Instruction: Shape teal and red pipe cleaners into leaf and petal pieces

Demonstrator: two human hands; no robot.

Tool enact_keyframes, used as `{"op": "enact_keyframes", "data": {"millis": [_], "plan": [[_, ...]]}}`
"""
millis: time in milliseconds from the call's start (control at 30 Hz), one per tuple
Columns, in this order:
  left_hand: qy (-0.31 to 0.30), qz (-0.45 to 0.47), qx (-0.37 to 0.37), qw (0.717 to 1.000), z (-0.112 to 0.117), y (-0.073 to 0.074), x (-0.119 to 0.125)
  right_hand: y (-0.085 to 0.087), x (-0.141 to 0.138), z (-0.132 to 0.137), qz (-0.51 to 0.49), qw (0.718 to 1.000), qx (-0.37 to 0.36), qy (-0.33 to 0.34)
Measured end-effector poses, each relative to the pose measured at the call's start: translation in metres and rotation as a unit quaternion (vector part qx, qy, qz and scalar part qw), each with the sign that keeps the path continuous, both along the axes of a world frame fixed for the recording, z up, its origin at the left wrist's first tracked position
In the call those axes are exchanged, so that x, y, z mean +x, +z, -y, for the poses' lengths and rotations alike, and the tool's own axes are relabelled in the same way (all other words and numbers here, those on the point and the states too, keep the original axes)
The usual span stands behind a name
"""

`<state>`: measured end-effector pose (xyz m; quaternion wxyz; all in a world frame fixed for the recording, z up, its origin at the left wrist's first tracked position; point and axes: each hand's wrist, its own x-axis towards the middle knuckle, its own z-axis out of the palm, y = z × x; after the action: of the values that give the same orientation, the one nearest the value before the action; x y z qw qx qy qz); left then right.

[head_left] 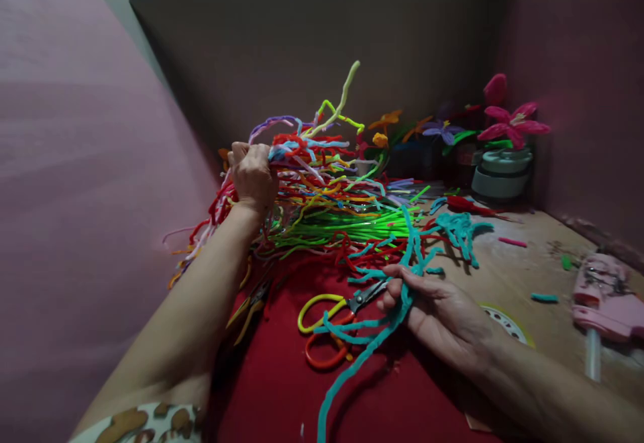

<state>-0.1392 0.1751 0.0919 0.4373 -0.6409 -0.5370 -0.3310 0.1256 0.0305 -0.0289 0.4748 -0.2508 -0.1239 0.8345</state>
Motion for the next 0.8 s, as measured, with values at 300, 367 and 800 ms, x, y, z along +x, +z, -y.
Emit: {"op": "enact_keyframes", "data": {"millis": [300,367,800], "plan": [[0.061,-0.047,-0.142,0.987,0.012,-0.043,0.014,-0.001,0.000,-0.001,0.009,1.000,0.008,0.001],[0.054,-0.068,-0.239,0.967,0.023,-0.064,0.028,0.000,0.000,0.000,0.016,1.000,0.011,0.002],[0.047,-0.085,-0.365,0.926,0.101,-0.080,0.066,-0.001,0.001,0.000,0.014,0.999,0.025,-0.020]]}}
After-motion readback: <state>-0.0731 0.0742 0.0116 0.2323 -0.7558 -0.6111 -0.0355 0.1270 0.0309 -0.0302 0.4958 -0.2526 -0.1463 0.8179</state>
